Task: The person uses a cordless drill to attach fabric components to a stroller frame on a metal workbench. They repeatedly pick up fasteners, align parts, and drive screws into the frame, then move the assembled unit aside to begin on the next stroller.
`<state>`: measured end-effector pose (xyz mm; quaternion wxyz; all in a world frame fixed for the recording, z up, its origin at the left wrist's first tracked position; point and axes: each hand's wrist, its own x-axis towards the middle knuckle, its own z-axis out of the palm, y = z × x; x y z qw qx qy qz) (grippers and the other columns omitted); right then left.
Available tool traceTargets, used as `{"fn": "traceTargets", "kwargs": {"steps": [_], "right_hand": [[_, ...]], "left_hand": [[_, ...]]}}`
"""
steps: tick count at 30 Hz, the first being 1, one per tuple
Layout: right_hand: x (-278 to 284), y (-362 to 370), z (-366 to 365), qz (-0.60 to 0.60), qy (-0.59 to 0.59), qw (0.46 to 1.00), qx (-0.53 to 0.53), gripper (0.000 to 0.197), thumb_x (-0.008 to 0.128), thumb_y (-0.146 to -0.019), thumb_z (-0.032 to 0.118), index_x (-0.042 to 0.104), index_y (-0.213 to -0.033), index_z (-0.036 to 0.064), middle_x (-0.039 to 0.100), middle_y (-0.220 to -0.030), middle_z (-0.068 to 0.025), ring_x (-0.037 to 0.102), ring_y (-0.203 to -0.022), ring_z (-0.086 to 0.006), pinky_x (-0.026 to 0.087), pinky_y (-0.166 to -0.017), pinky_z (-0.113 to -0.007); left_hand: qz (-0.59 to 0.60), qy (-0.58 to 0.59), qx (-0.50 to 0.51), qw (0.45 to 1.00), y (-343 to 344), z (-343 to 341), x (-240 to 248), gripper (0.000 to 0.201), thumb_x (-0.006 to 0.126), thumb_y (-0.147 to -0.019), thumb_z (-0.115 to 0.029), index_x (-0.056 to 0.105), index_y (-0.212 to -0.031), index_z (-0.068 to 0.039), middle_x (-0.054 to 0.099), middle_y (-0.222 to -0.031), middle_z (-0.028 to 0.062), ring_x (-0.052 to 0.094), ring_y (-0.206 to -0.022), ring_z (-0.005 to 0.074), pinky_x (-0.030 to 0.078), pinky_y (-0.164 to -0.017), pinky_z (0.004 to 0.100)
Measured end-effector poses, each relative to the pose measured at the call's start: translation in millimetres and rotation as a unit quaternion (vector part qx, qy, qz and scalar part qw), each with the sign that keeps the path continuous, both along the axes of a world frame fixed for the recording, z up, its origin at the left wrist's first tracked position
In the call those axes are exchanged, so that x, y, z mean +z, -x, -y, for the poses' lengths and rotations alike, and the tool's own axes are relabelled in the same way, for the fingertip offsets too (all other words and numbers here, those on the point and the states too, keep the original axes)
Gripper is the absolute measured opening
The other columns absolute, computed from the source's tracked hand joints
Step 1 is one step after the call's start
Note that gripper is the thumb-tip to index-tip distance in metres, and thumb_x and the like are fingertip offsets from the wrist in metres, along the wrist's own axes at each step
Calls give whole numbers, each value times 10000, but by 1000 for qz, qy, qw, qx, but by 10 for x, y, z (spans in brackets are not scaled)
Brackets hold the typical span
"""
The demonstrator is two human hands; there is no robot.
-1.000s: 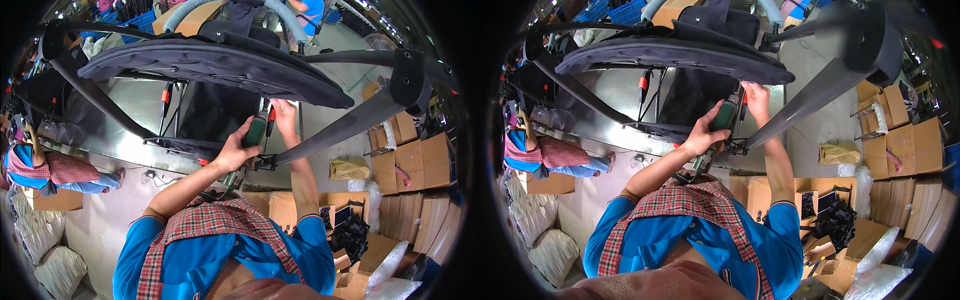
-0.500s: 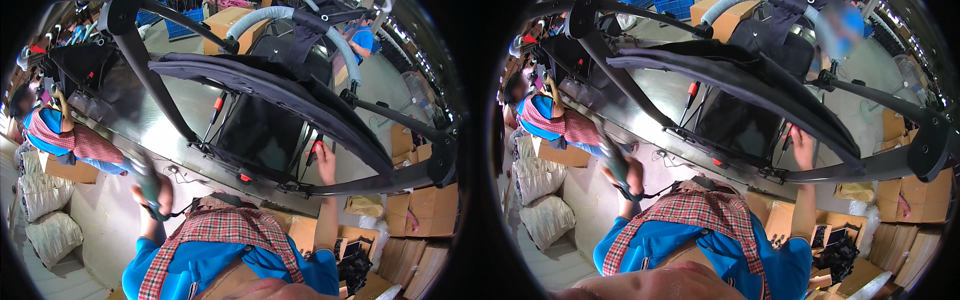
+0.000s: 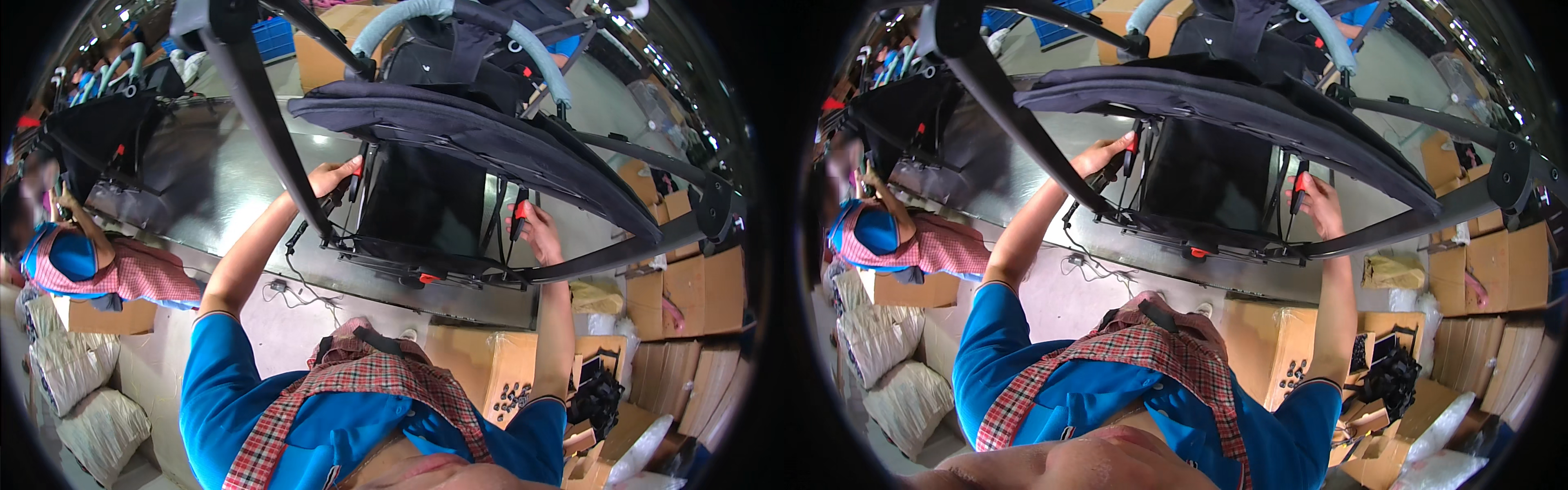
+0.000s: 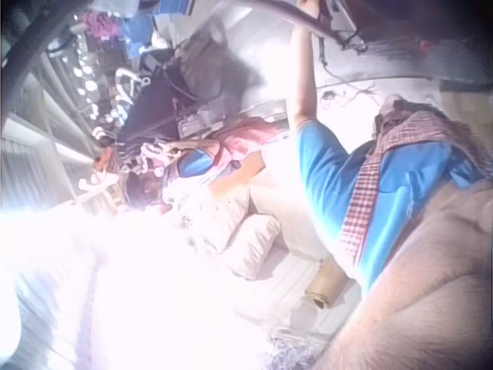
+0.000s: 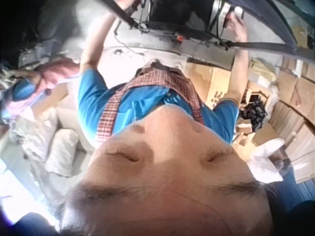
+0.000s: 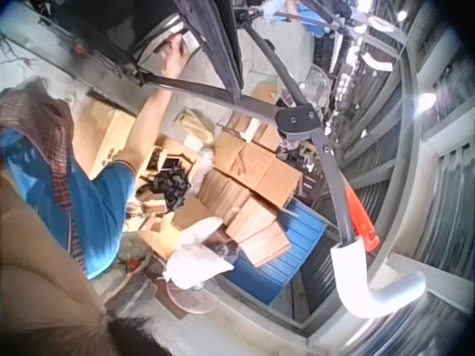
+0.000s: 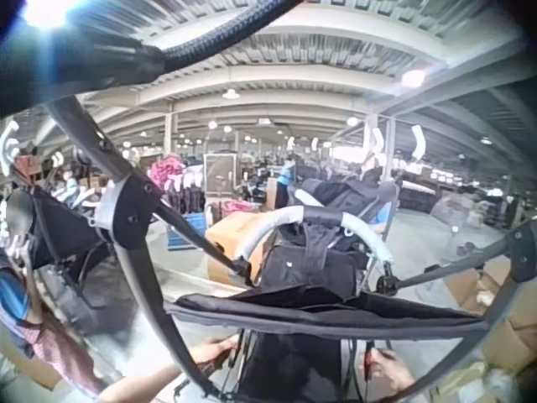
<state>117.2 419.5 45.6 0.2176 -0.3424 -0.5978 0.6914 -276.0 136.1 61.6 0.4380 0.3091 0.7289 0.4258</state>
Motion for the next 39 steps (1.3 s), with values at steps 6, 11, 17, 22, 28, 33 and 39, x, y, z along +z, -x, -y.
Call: {"fn": "traceTargets", "kwargs": {"steps": [6, 11, 17, 22, 28, 33, 39], "right_hand": [[37, 79, -12, 63, -39, 996, -46, 397, 597, -994, 345, 652, -1122, -27, 693, -961, -83, 707, -811, -194, 582, -726, -314], [-268, -67, -246, 25, -170, 985, 26, 412, 593, -989, 304, 615, -1224, -34, 677, -1159, -112, 674, -990, -219, 540, -866, -350], [-600, -378, -61, 90, -260, 962, 4, 299, 582, -937, 235, 703, -960, -38, 663, -808, -69, 606, -775, -149, 480, -708, -347], [-224, -1751, 733, 165, -202, 962, -83, 373, 646, -960, 198, 615, -1266, -13, 680, -1200, -98, 623, -1107, -177, 492, -917, -288], [-705, -3718, 2140, 384, -247, 873, -171, 220, 698, -892, 221, 721, -1059, 79, 721, -994, -126, 692, -884, -231, 534, -811, -348], [-1302, -4015, 2564, 448, -268, 827, -210, 106, 720, -818, 163, 704, -897, 93, 718, -943, -90, 692, -896, -289, 545, -789, -389], [-1382, -3797, 2645, 502, -302, 782, -214, 74, 686, -813, 156, 695, -874, 115, 693, -935, -78, 673, -895, -306, 538, -816, -413]], "left_hand": [[13, -17, -13, 1000, -114, -57, 39, 628, 498, -976, -593, 681, -1072, 0, 571, -731, 2, 513, -604, 111, 424, -540, 281], [32, 7, -9, 999, -126, 34, 65, 553, 525, -978, -539, 635, -1175, -35, 599, -801, 29, 573, -675, 126, 474, -601, 283], [1, -67, 36, 997, -124, 175, 23, 515, 561, -968, -478, 585, -1253, -50, 617, -889, 42, 593, -719, 128, 488, -626, 277], [-29, -188, 145, 971, -373, 979, -50, 514, 591, -959, -427, 543, -1318, -63, 631, -963, 52, 610, -755, 129, 499, -646, 272], [206, 207, 112, 950, -1135, 2292, -900, 549, 627, -948, -365, 493, -1397, -78, 649, -1052, 64, 630, -799, 131, 513, -671, 266], [267, 204, -54, 940, -2273, 2025, -1212, 657, 678, -919, -303, 414, -1488, -107, 655, -934, 83, 615, -722, 121, 494, -613, 241], [162, 134, -201, 957, -2910, 1534, -815, 806, 719, -902, -303, 301, -1534, -29, 592, -1199, 84, 561, -989, 143, 446, -880, 257]]}}
